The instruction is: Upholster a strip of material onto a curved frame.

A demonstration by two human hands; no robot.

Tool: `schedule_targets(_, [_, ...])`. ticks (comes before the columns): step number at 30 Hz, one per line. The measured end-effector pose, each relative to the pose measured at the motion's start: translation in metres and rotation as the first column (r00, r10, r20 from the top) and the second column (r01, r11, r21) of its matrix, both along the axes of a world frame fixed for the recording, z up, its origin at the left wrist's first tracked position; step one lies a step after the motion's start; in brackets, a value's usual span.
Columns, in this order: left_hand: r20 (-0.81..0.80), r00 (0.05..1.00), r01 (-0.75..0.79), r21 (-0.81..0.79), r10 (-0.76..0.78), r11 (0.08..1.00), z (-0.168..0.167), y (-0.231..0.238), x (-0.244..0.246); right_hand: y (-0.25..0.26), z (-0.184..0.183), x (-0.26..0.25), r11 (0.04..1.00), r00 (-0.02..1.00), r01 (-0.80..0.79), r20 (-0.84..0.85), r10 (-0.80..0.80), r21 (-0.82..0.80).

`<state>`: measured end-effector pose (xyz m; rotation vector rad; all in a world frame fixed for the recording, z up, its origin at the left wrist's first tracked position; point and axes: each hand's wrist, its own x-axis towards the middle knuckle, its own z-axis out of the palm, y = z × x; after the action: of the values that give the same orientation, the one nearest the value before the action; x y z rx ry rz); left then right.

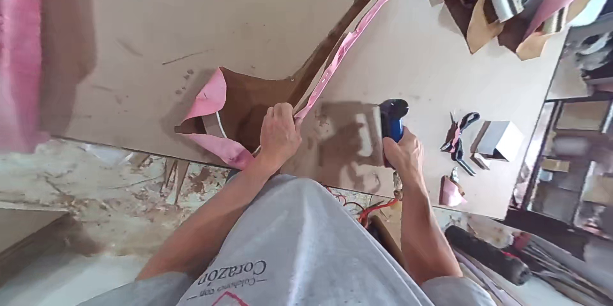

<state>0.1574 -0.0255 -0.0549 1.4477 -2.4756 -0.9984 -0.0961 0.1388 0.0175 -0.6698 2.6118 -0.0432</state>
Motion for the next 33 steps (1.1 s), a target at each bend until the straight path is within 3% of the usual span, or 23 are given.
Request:
schedule_targets(4, [0.155, 0.988, 0.000, 0.145, -0.022, 0.989, 0.007, -0.007, 0.000, -0.018, 0.016, 0.034, 0.964, 0.948, -0.202, 0.211, 0.237, -0.176])
schedule_targets(7, [0.149, 0.986, 0.054, 0.131, -0.073, 0.990, 0.003, -0.006, 0.001, -0.040, 0.014, 0.053, 0.918, 0.902, -0.329, 0.212, 0.375, -0.222])
schedule_targets(15, [0.140, 0.987, 0.053, 0.213, -0.084, 0.976, 0.004, -0.011, 0.001, -0.065, 0.002, 0.055, 0.887, 0.879, -0.408, 0.169, 0.446, -0.216])
schedule_targets(24, [0.097, 0.988, 0.095, 0.235, -0.121, 0.967, 0.006, -0.017, 0.005, -0.053, 0.008, 0.082, 0.835, 0.812, -0.499, 0.212, 0.544, -0.232])
schedule_targets(28, [-0.008, 0.993, 0.117, 0.280, -0.120, 0.953, 0.002, -0.026, 0.012, -0.048, 0.011, 0.095, 0.815, 0.773, -0.530, 0.262, 0.578, -0.234])
schedule_targets(30, [-0.080, 0.993, 0.107, 0.342, -0.085, 0.933, 0.004, -0.032, 0.018, -0.041, 0.014, 0.098, 0.835, 0.804, -0.506, 0.232, 0.548, -0.219])
schedule_targets(33, [-0.086, 0.996, 0.021, 0.286, 0.004, 0.958, 0.019, -0.029, 0.037, -0.023, 0.015, 0.082, 0.922, 0.935, -0.344, 0.022, 0.353, -0.178])
